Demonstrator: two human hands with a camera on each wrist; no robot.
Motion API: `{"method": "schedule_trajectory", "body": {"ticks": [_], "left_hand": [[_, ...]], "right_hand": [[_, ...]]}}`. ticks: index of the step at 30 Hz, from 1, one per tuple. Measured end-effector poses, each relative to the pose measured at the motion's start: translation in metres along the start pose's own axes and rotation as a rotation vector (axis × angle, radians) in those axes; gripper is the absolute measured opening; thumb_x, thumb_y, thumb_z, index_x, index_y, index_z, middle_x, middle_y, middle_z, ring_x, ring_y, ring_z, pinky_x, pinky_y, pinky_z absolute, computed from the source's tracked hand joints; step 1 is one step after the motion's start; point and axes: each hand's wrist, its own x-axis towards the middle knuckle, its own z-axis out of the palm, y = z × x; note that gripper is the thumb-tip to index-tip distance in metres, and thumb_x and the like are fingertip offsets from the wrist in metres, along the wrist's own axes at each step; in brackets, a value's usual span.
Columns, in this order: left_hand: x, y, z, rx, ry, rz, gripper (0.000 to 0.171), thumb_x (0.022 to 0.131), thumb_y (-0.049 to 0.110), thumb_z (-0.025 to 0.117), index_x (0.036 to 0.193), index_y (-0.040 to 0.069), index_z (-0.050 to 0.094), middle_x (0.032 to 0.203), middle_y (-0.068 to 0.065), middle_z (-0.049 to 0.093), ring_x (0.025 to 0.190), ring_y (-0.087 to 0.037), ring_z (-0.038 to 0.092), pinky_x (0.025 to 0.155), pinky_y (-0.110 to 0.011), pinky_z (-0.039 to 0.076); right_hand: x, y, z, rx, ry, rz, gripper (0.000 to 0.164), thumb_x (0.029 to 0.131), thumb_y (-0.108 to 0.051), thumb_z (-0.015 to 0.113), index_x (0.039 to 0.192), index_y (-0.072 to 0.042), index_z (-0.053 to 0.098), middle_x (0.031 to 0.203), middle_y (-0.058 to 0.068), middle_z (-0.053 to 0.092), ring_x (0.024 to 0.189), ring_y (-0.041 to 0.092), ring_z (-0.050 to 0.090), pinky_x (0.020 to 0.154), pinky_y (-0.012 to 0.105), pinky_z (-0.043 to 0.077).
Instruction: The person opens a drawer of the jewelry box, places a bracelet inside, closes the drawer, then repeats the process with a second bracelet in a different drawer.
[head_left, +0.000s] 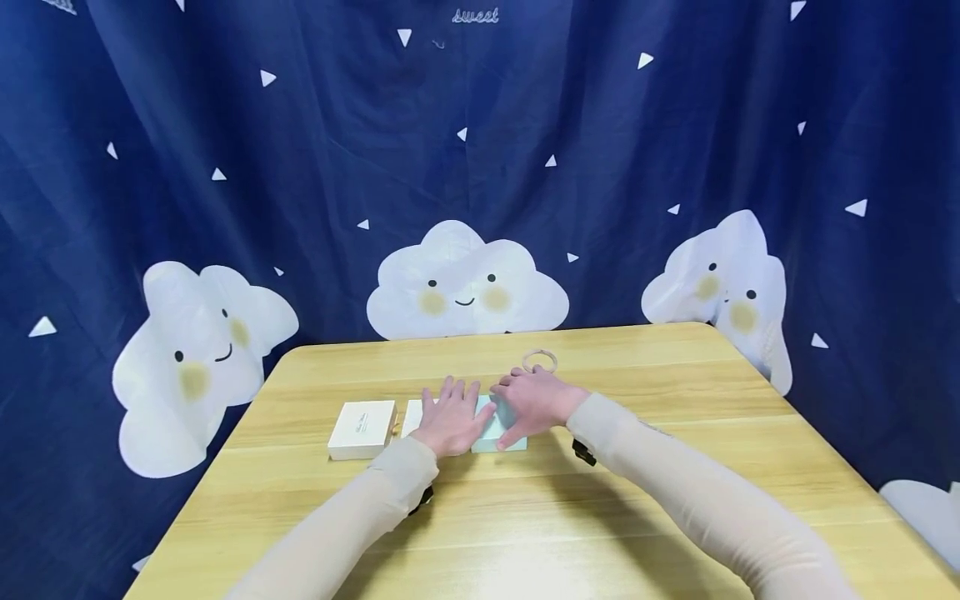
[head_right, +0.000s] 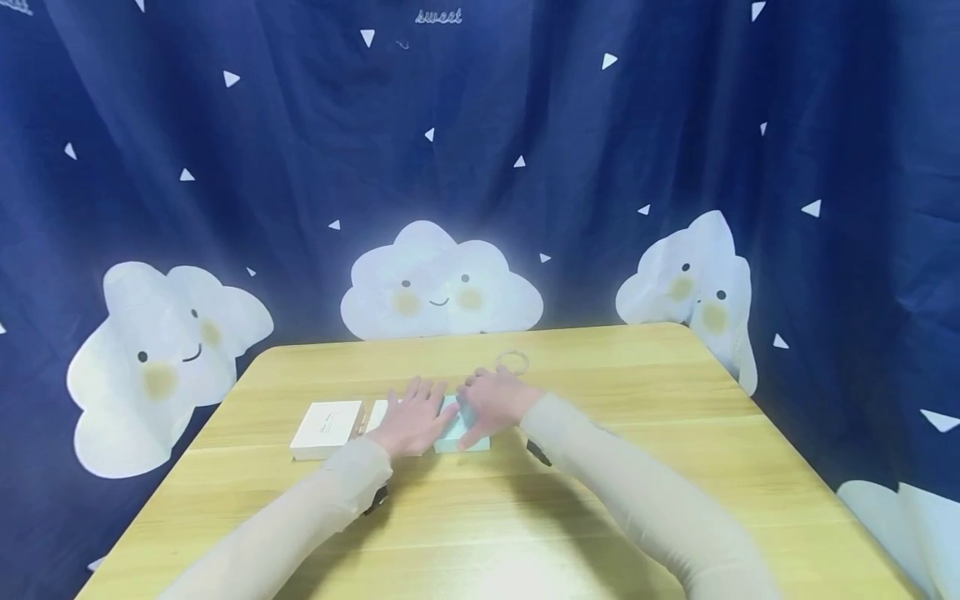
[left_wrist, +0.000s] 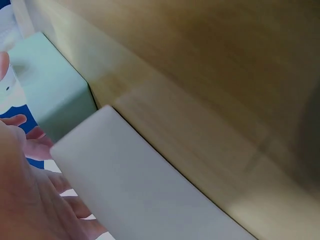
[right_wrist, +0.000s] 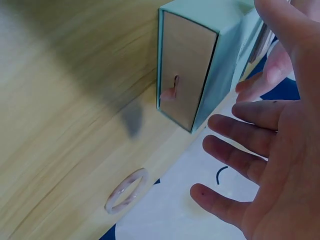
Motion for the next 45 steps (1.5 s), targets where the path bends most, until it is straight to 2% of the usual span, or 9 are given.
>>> {"method": "schedule_trajectory", "body": {"ticks": [4,10,17,26,32,38,41,45], "left_hand": [[0.002,0.006,0.003,-0.011,0.009,0.016,0.071,0.105,0.058,0.029,0.158,0.011,0.032,0.163,-0.022,0.029,0.154,-0.042,0.015,0.116,-0.074,0.007],[0.009,0.013,0.011,0.008,0.001,0.027,0.074,0.104,0.062,0.023,0.160,0.014,0.028,0.165,-0.019,0.026,0.155,-0.038,0.013,0.117,-0.073,0.007],[0.013,0.021,0.016,0.003,0.006,0.046,0.076,0.103,0.064,0.023,0.160,0.014,0.028,0.166,-0.019,0.023,0.155,-0.038,0.014,0.116,-0.073,0.007],[0.017,0.028,0.021,0.023,0.002,0.055,0.074,0.104,0.062,0.025,0.160,0.013,0.027,0.166,-0.018,0.021,0.155,-0.038,0.016,0.117,-0.073,0.009],[0.020,0.031,0.026,0.031,0.011,0.062,0.075,0.104,0.062,0.023,0.161,0.013,0.026,0.167,-0.018,0.020,0.155,-0.037,0.015,0.116,-0.073,0.009],[0.021,0.031,0.031,0.056,0.018,0.061,0.074,0.104,0.062,0.023,0.161,0.014,0.026,0.167,-0.017,0.021,0.155,-0.036,0.016,0.116,-0.073,0.010],[0.020,0.032,0.031,0.054,0.013,0.059,0.073,0.105,0.062,0.024,0.161,0.014,0.026,0.167,-0.017,0.022,0.155,-0.036,0.016,0.116,-0.073,0.008],[0.018,0.035,0.028,0.050,-0.003,0.048,0.073,0.104,0.061,0.025,0.161,0.015,0.025,0.167,-0.016,0.021,0.155,-0.037,0.016,0.116,-0.073,0.006]], "right_hand": [[-0.008,0.006,0.002,-0.004,0.026,-0.007,0.098,0.074,-0.078,0.069,0.146,-0.013,0.053,0.143,0.006,0.059,0.134,0.031,0.051,0.105,0.064,0.042],[-0.020,0.015,0.008,0.006,0.053,-0.005,0.097,0.074,-0.076,0.071,0.145,-0.011,0.054,0.139,0.006,0.061,0.134,0.033,0.051,0.103,0.064,0.043],[-0.034,0.025,0.011,0.045,0.033,0.034,0.103,0.074,-0.076,0.071,0.148,-0.009,0.050,0.149,0.010,0.054,0.142,0.037,0.043,0.109,0.067,0.037],[-0.047,0.034,0.020,0.078,0.010,0.079,0.103,0.074,-0.074,0.073,0.150,-0.009,0.048,0.150,0.011,0.052,0.144,0.035,0.041,0.111,0.068,0.033],[-0.053,0.037,0.025,0.090,0.025,0.086,0.095,0.075,-0.069,0.075,0.146,-0.011,0.053,0.146,0.009,0.057,0.138,0.032,0.049,0.109,0.064,0.038],[-0.053,0.041,0.036,0.141,0.074,0.087,0.073,0.085,-0.055,0.074,0.142,-0.012,0.057,0.141,0.010,0.060,0.133,0.030,0.053,0.108,0.065,0.038],[-0.054,0.043,0.038,0.163,0.085,0.092,0.064,0.089,-0.048,0.073,0.140,-0.012,0.059,0.140,0.012,0.061,0.132,0.031,0.054,0.108,0.066,0.038],[-0.053,0.045,0.043,0.149,0.096,0.088,0.060,0.090,-0.046,0.073,0.138,-0.012,0.061,0.137,0.011,0.063,0.128,0.030,0.058,0.105,0.064,0.042]]}}
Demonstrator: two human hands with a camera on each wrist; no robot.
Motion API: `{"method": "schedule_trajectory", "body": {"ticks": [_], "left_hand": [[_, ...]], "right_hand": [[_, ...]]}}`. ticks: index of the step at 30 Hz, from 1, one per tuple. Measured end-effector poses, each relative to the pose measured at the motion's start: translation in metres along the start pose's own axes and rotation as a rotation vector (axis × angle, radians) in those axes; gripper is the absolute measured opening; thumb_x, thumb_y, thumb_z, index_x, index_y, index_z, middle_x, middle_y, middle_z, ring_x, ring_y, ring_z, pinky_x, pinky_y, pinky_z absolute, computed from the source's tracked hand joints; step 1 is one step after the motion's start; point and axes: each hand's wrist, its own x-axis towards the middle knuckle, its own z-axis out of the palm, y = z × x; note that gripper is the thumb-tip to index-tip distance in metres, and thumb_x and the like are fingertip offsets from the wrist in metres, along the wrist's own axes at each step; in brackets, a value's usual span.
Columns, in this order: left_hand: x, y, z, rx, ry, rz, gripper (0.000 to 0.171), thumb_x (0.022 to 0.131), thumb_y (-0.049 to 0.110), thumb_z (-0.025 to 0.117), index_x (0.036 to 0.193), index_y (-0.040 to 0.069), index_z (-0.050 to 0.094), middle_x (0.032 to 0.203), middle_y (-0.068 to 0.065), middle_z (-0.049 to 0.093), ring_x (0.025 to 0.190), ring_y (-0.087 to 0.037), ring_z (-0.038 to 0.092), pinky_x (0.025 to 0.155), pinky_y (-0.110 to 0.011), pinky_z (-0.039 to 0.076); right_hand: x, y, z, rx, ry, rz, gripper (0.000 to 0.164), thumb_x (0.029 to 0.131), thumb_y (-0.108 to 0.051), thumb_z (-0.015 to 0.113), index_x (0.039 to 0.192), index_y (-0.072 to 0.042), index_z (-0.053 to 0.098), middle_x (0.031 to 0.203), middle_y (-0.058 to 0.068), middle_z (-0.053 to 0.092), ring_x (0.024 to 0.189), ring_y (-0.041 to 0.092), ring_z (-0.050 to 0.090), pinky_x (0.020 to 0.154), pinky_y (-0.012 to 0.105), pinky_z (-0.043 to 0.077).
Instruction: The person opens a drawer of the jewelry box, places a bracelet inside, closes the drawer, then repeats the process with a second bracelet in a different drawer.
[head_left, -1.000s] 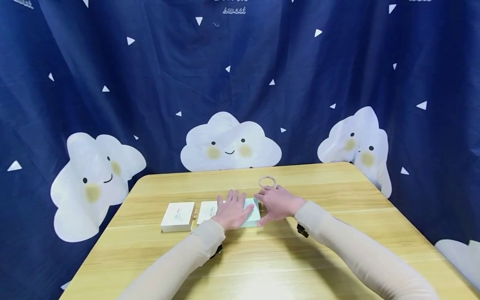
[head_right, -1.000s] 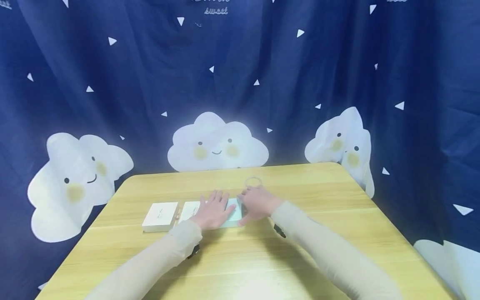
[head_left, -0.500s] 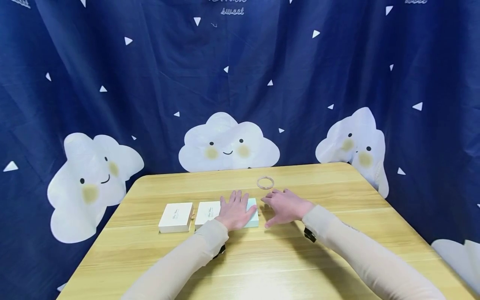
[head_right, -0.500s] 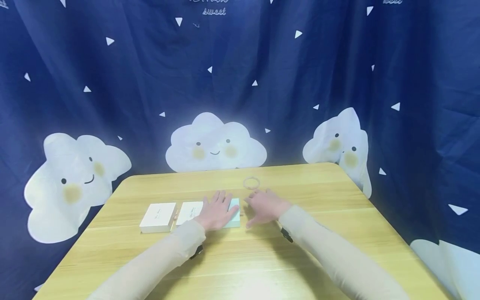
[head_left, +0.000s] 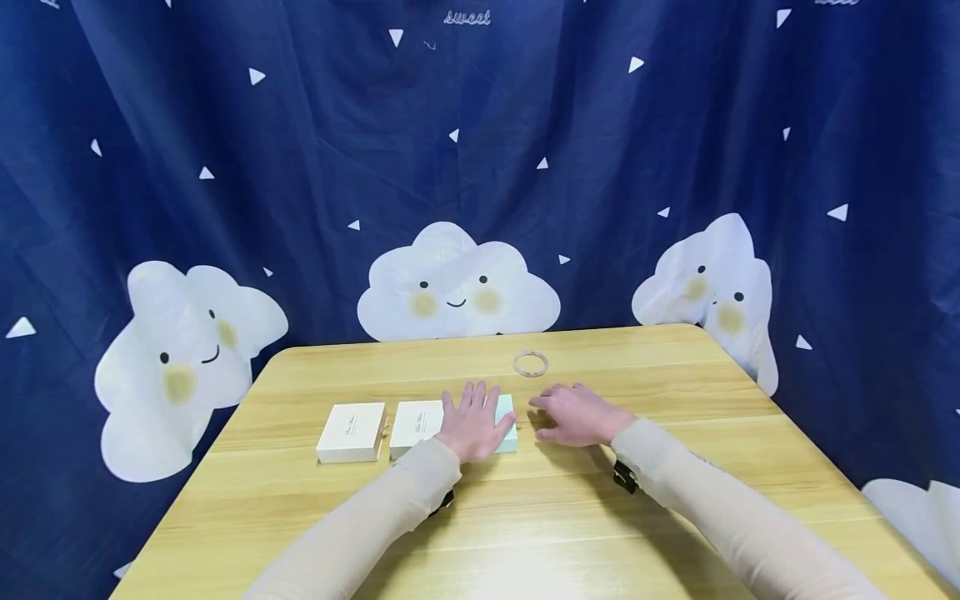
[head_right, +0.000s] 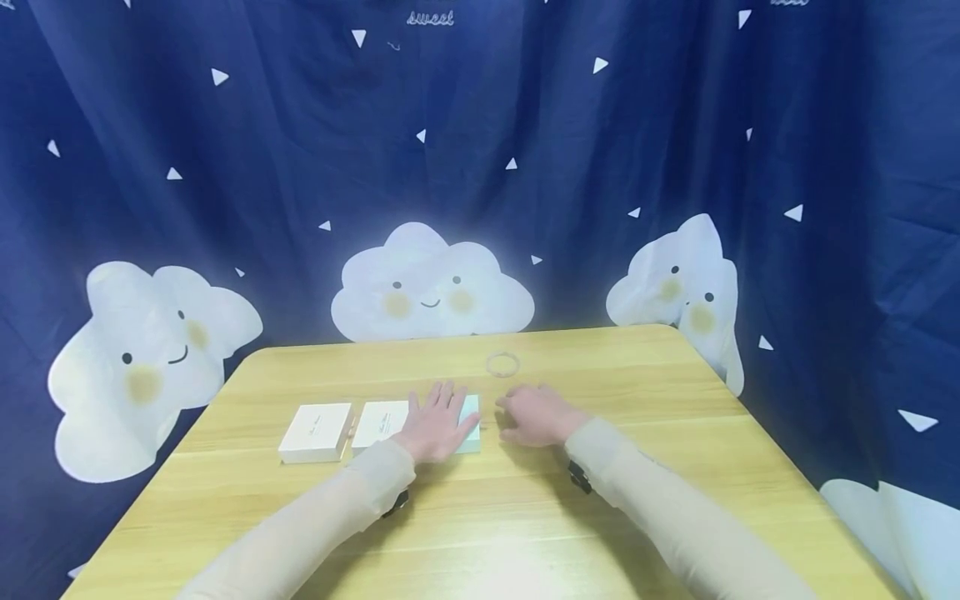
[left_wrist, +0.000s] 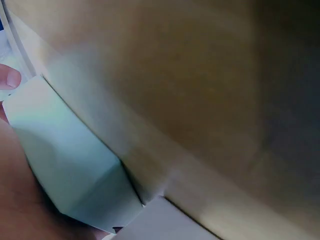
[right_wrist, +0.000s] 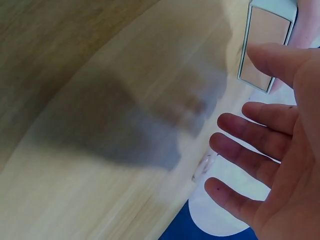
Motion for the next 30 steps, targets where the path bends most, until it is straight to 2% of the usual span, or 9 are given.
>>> {"method": "schedule_trajectory", "body": {"ticks": [8,16,23,30], "left_hand": [[0.003,0.001,-0.002,0.012,-0.028,-0.008,0.075,0.104,0.063,0.022,0.162,0.017,0.022,0.167,-0.015,0.020,0.156,-0.037,0.012,0.116,-0.073,0.003],[-0.001,0.008,-0.013,0.021,-0.055,-0.017,0.072,0.105,0.060,0.024,0.162,0.016,0.023,0.167,-0.016,0.021,0.155,-0.037,0.013,0.116,-0.073,0.006],[0.002,0.007,-0.010,0.020,-0.094,-0.047,0.073,0.104,0.062,0.020,0.163,0.019,0.016,0.168,-0.014,0.017,0.156,-0.036,0.010,0.117,-0.073,0.001],[0.005,0.007,-0.006,0.021,-0.099,-0.060,0.074,0.103,0.065,0.018,0.164,0.023,0.014,0.169,-0.013,0.016,0.156,-0.034,0.008,0.115,-0.074,-0.002]], "right_hand": [[0.002,0.003,0.005,-0.009,0.025,-0.018,0.056,0.090,-0.043,0.073,0.136,-0.012,0.063,0.134,0.010,0.065,0.125,0.028,0.060,0.102,0.062,0.046],[0.004,0.001,0.007,0.003,0.028,-0.029,0.057,0.090,-0.042,0.074,0.136,-0.011,0.063,0.134,0.010,0.066,0.124,0.028,0.061,0.102,0.061,0.046],[0.006,-0.002,0.006,0.002,0.040,-0.063,0.051,0.091,-0.038,0.073,0.133,-0.010,0.065,0.129,0.010,0.068,0.120,0.027,0.063,0.098,0.059,0.049],[0.008,-0.006,0.002,0.022,0.036,-0.087,0.047,0.091,-0.033,0.073,0.131,-0.009,0.067,0.124,0.010,0.070,0.114,0.027,0.066,0.094,0.056,0.052]]}}
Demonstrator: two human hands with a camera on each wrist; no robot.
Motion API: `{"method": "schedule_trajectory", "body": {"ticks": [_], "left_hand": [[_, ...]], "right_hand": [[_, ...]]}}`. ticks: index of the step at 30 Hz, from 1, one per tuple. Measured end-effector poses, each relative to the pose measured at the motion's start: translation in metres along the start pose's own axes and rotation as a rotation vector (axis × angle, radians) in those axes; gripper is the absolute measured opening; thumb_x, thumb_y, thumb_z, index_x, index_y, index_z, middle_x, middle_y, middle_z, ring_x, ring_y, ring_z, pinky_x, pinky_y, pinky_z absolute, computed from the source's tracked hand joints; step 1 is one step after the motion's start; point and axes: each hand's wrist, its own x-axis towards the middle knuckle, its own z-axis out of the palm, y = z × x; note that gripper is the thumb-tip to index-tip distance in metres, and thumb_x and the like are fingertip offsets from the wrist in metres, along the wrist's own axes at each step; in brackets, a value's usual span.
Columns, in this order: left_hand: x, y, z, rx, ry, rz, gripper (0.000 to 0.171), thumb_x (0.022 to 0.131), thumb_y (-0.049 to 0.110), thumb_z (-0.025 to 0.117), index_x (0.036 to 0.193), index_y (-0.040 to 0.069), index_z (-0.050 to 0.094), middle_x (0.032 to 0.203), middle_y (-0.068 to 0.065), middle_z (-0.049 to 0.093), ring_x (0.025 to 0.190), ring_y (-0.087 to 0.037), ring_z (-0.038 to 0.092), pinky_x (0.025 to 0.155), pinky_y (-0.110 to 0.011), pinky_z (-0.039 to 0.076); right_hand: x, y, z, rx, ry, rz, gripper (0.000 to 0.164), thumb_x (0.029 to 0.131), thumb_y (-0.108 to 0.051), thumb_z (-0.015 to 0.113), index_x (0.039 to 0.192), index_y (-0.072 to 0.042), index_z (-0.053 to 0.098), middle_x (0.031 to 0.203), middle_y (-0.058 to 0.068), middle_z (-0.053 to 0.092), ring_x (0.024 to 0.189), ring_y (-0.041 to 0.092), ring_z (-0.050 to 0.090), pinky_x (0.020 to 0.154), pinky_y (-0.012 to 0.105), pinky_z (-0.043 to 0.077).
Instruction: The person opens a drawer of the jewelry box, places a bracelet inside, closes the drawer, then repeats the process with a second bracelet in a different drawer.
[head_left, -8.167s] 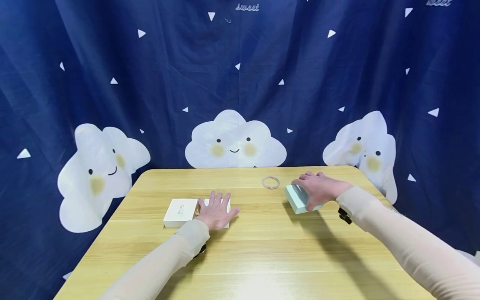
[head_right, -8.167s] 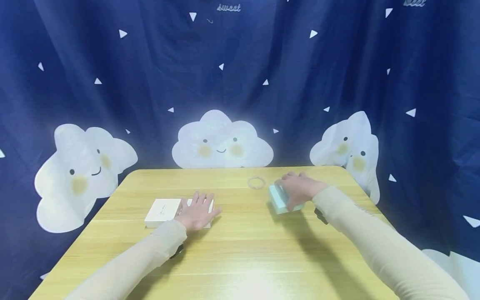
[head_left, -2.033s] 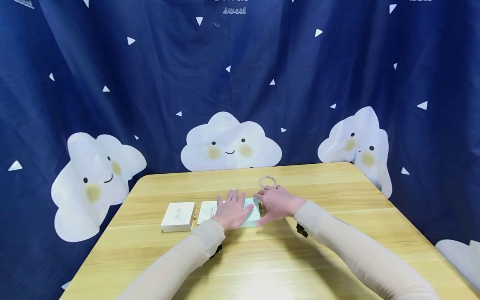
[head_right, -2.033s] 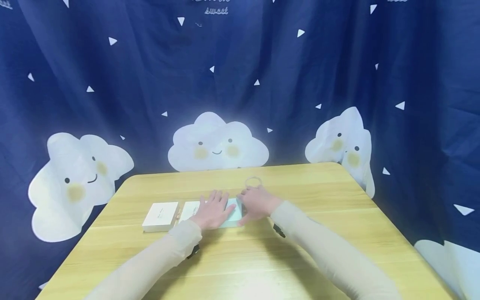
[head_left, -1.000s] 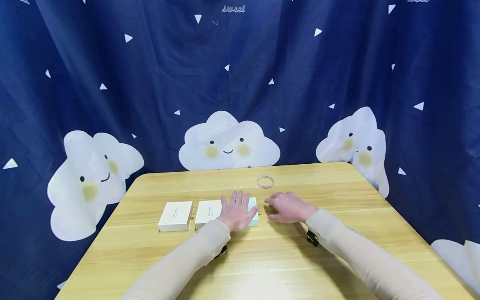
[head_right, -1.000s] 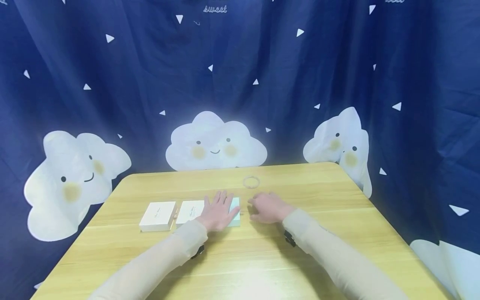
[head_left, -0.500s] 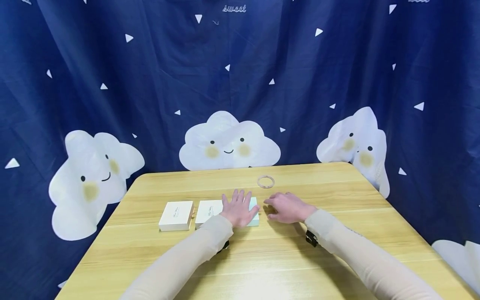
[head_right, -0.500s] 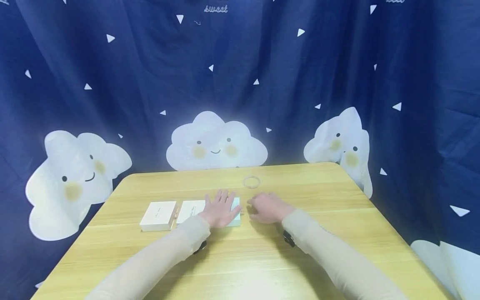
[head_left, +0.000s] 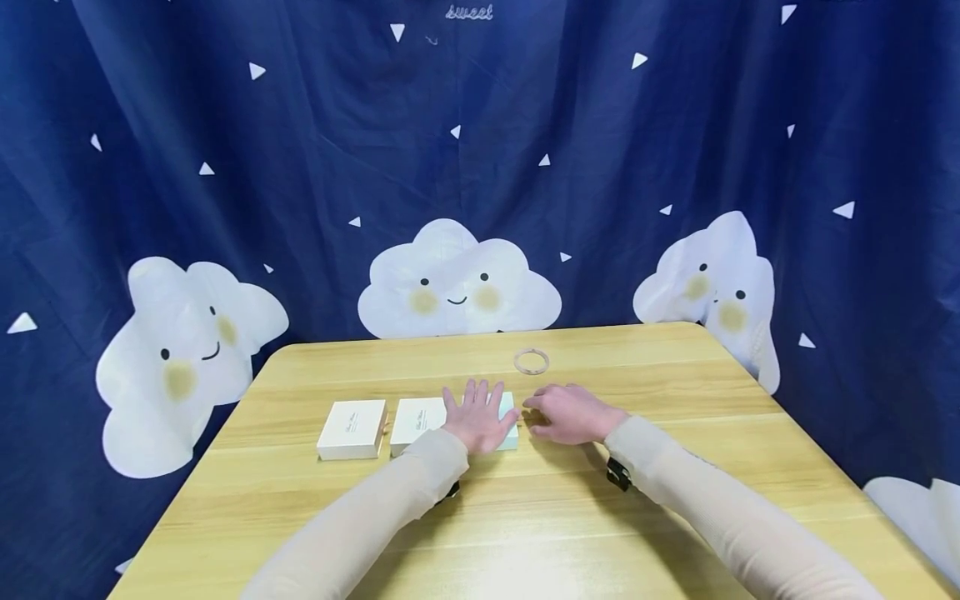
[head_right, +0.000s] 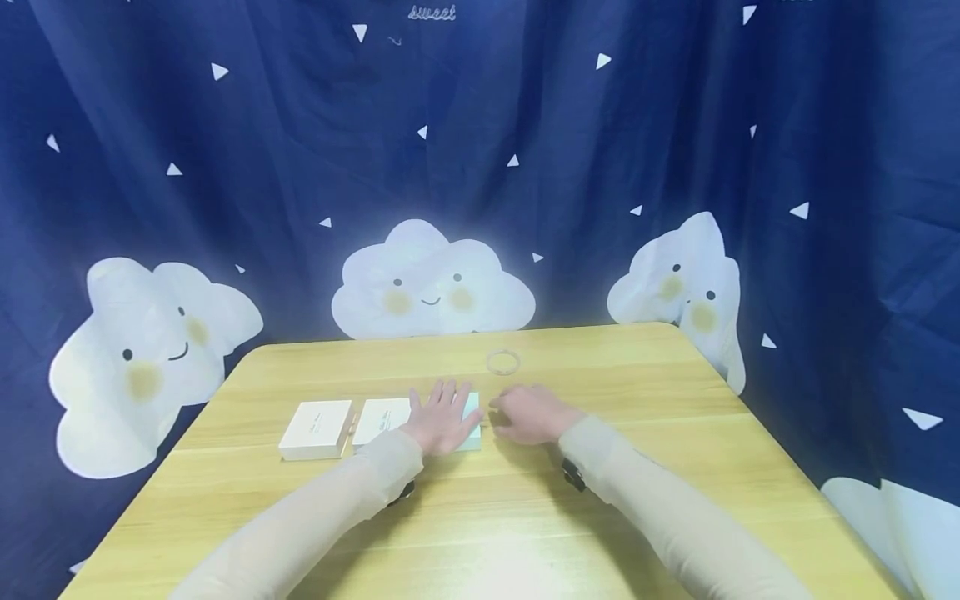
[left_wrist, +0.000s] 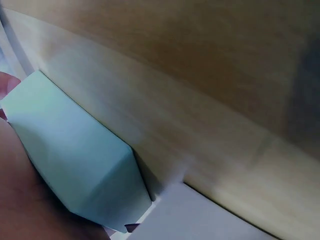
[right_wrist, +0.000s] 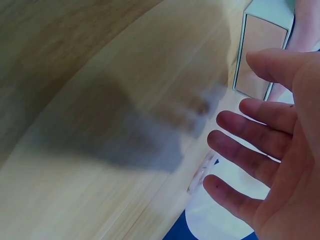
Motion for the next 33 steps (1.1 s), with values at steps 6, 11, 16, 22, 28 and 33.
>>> {"method": "schedule_trajectory", "body": {"ticks": [6,11,16,22,28,33], "left_hand": [[-0.001,0.001,-0.001,0.007,-0.002,-0.008,0.073,0.103,0.064,0.018,0.164,0.022,0.014,0.169,-0.013,0.015,0.156,-0.035,0.009,0.116,-0.074,-0.002],[-0.005,0.003,-0.005,0.012,-0.001,-0.005,0.074,0.103,0.065,0.016,0.163,0.021,0.015,0.169,-0.013,0.016,0.156,-0.035,0.010,0.117,-0.072,-0.001],[-0.007,0.004,-0.007,0.030,0.003,-0.007,0.075,0.102,0.066,0.013,0.164,0.022,0.015,0.169,-0.012,0.016,0.156,-0.034,0.010,0.117,-0.072,0.000],[-0.007,0.004,-0.006,0.046,0.006,-0.012,0.075,0.102,0.067,0.012,0.163,0.023,0.015,0.169,-0.011,0.017,0.157,-0.033,0.011,0.118,-0.071,0.002],[-0.006,0.003,-0.005,0.046,0.015,-0.007,0.075,0.102,0.067,0.012,0.163,0.023,0.016,0.169,-0.012,0.018,0.156,-0.033,0.012,0.118,-0.071,0.003],[-0.010,0.004,-0.010,0.048,0.016,-0.006,0.074,0.103,0.065,0.013,0.163,0.022,0.017,0.168,-0.012,0.020,0.156,-0.034,0.014,0.118,-0.071,0.005]], "right_hand": [[0.006,0.000,0.003,0.008,0.026,-0.045,0.031,0.093,-0.030,0.072,0.119,-0.014,0.072,0.114,0.003,0.074,0.102,0.019,0.069,0.087,0.045,0.056],[0.010,0.000,0.006,0.040,0.060,-0.097,0.002,0.093,-0.023,0.071,0.093,-0.021,0.072,0.095,-0.006,0.074,0.080,0.007,0.063,0.072,0.032,0.054],[0.013,0.000,0.007,0.073,0.088,-0.110,0.007,0.094,-0.019,0.070,0.088,-0.022,0.072,0.096,-0.005,0.075,0.081,0.006,0.064,0.074,0.032,0.056],[0.017,0.001,0.010,0.077,0.092,-0.115,0.011,0.095,-0.019,0.068,0.087,-0.024,0.071,0.090,-0.009,0.071,0.076,0.003,0.059,0.072,0.028,0.054],[0.019,0.001,0.011,0.092,0.127,-0.149,0.011,0.095,-0.016,0.068,0.086,-0.020,0.074,0.084,-0.009,0.069,0.071,0.002,0.058,0.069,0.027,0.053],[0.021,0.000,0.010,0.097,0.139,-0.162,0.011,0.095,-0.017,0.070,0.086,-0.018,0.075,0.082,-0.009,0.069,0.070,0.002,0.058,0.068,0.026,0.053]]}}
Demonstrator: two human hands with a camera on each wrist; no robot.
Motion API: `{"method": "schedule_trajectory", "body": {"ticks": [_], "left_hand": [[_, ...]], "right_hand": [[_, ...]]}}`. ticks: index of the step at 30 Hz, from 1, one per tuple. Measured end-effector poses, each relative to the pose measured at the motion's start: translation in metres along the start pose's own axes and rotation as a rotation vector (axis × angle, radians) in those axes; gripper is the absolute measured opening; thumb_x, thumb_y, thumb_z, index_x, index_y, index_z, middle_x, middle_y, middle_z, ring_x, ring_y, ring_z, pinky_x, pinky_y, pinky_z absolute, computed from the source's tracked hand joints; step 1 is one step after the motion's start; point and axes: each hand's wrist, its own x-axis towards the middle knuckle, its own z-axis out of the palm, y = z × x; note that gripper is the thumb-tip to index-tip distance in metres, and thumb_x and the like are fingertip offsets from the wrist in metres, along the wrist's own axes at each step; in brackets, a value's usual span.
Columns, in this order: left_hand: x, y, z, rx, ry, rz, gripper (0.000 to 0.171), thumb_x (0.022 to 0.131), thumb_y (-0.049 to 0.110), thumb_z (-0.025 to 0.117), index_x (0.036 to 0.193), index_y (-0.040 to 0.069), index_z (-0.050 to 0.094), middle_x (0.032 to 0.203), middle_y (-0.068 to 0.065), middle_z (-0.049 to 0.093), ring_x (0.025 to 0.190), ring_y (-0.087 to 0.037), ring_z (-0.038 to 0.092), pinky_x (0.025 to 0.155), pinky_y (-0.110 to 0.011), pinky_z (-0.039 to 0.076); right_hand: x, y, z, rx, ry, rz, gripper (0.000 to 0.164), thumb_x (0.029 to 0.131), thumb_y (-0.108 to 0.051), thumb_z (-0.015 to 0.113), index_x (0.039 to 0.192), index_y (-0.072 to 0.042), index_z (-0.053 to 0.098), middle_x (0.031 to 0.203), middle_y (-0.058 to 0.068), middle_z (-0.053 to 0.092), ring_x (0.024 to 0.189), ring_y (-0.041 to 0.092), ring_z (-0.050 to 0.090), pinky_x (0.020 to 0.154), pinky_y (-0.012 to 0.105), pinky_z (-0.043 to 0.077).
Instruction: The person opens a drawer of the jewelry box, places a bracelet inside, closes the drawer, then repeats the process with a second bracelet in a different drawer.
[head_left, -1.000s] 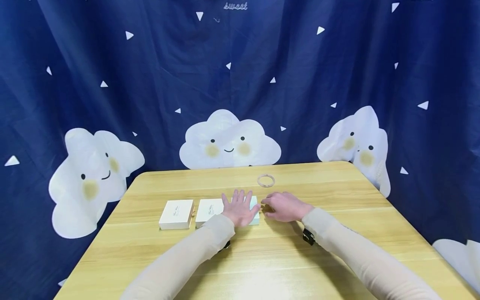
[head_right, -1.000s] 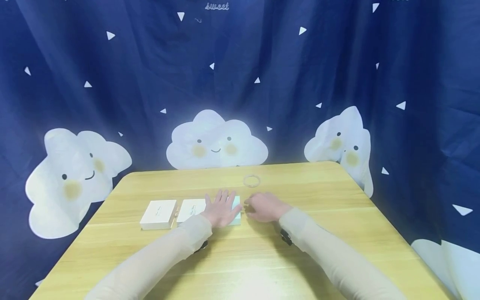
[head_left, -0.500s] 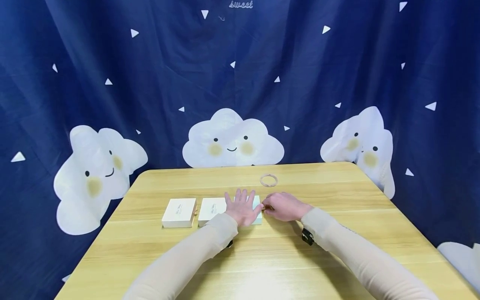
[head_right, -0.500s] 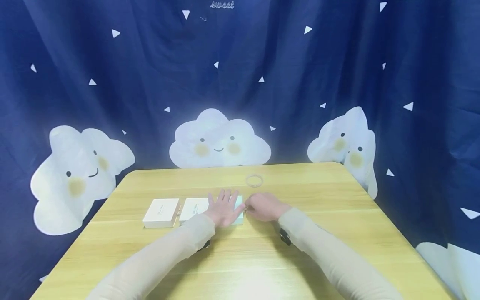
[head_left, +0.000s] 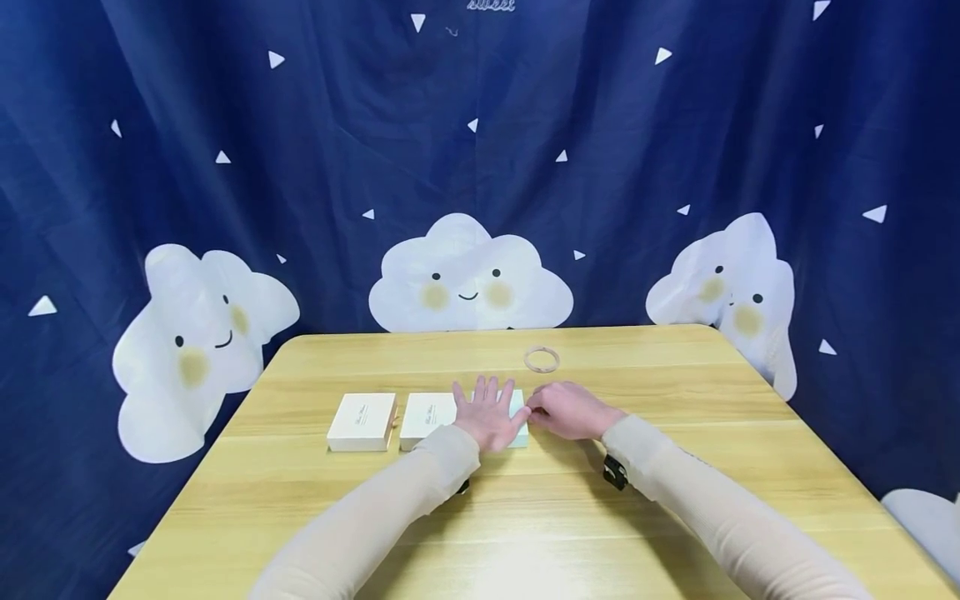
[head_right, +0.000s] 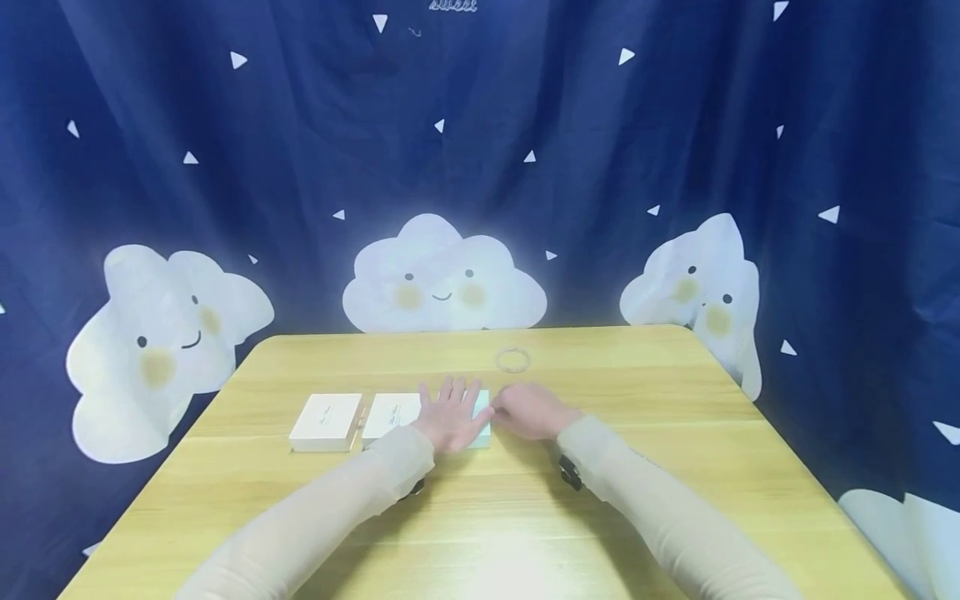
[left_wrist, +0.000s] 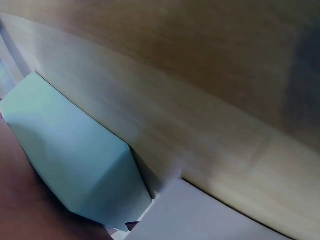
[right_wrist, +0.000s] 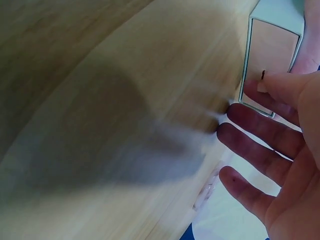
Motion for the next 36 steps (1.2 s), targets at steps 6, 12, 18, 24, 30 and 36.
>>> {"method": "schedule_trajectory", "body": {"ticks": [6,12,18,24,30,36], "left_hand": [[0.007,-0.001,0.004,0.014,-0.036,-0.006,0.074,0.103,0.066,0.010,0.164,0.024,0.011,0.170,-0.011,0.014,0.157,-0.033,0.008,0.117,-0.072,0.000],[0.007,-0.001,0.005,0.009,-0.036,-0.008,0.070,0.104,0.061,0.010,0.164,0.024,0.013,0.169,-0.011,0.016,0.157,-0.033,0.009,0.117,-0.072,0.001],[0.006,-0.001,0.005,0.012,-0.027,-0.007,0.067,0.105,0.058,0.010,0.164,0.025,0.013,0.169,-0.010,0.017,0.157,-0.033,0.010,0.117,-0.072,0.001],[0.009,-0.001,0.007,0.011,-0.021,-0.012,0.067,0.106,0.058,0.013,0.164,0.024,0.014,0.169,-0.011,0.017,0.157,-0.033,0.010,0.118,-0.071,0.001],[0.011,-0.003,0.011,0.023,-0.027,-0.029,0.068,0.105,0.060,0.012,0.164,0.027,0.013,0.169,-0.009,0.016,0.157,-0.032,0.009,0.118,-0.071,0.000],[0.011,-0.003,0.012,0.011,-0.015,-0.016,0.068,0.105,0.061,0.012,0.164,0.026,0.014,0.169,-0.010,0.017,0.157,-0.033,0.010,0.117,-0.072,0.000]], "right_hand": [[0.001,0.002,0.002,-0.019,-0.001,0.006,0.009,0.094,-0.016,0.071,0.087,-0.018,0.076,0.082,-0.008,0.069,0.072,0.004,0.060,0.070,0.029,0.054],[0.002,0.001,0.003,-0.035,-0.012,0.020,0.011,0.093,-0.011,0.071,0.087,-0.019,0.075,0.079,-0.007,0.066,0.070,0.005,0.056,0.068,0.030,0.053],[0.002,-0.001,0.000,-0.025,-0.013,0.016,0.018,0.093,-0.008,0.070,0.077,-0.017,0.070,0.075,-0.006,0.061,0.065,0.006,0.049,0.063,0.027,0.046],[0.001,0.001,-0.001,-0.031,-0.025,0.012,0.029,0.089,-0.001,0.069,0.066,-0.016,0.059,0.071,-0.004,0.056,0.062,0.006,0.043,0.060,0.024,0.041],[-0.002,0.003,-0.002,-0.046,-0.041,0.026,0.027,0.088,-0.001,0.069,0.067,-0.016,0.060,0.071,-0.005,0.055,0.063,0.006,0.043,0.061,0.025,0.041],[-0.004,0.004,-0.003,-0.049,-0.043,0.031,0.027,0.089,-0.004,0.070,0.067,-0.016,0.060,0.070,-0.009,0.050,0.063,0.006,0.043,0.060,0.025,0.041]]}}
